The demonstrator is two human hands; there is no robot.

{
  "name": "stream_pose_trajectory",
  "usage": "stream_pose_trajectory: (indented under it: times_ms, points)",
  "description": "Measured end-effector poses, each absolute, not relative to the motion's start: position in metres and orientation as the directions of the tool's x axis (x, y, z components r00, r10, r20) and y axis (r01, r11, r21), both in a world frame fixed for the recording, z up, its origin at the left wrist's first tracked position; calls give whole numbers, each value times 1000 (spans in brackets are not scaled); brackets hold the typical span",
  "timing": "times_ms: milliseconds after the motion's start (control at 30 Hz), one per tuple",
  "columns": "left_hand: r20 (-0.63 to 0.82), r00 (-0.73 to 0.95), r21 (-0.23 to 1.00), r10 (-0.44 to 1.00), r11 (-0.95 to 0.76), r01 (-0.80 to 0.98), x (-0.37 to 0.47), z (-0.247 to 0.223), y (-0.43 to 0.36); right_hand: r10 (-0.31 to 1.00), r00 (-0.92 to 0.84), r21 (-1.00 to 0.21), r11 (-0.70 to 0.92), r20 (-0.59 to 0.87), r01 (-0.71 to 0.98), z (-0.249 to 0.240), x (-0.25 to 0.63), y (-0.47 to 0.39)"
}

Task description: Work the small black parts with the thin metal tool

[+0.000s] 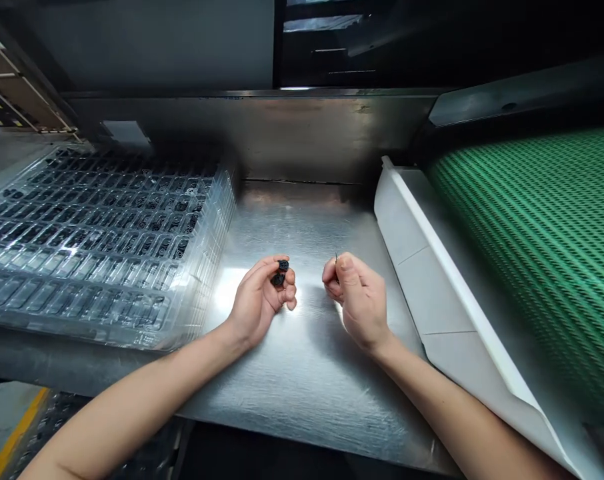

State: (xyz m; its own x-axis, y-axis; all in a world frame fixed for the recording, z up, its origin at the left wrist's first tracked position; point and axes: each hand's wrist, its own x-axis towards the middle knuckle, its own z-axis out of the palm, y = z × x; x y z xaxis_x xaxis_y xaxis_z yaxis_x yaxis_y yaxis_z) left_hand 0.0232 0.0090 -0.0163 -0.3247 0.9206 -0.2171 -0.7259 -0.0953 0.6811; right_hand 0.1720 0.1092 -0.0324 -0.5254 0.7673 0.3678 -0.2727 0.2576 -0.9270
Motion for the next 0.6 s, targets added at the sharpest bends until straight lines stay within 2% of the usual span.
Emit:
stream_pose_trajectory:
  times_ms: [67,200,433,600]
  points:
    - [-241,-350,685,905,-97,-722,24,-21,10,750,-538,-922,289,385,-258,-35,172,107]
    - [-238,-377,660,895,-135,-739,26,-23,10,661,-553,-848,496,507,-186,-34,173,102]
    - [-239,-276,561,931,-100,-822,28,-12,8,415,-617,-600,791,669,-118,-42,167,106]
    - [-197,-228,556,953,-83,-827,31,-8,7,329,-657,-448,894,678,-14,-49,169,115]
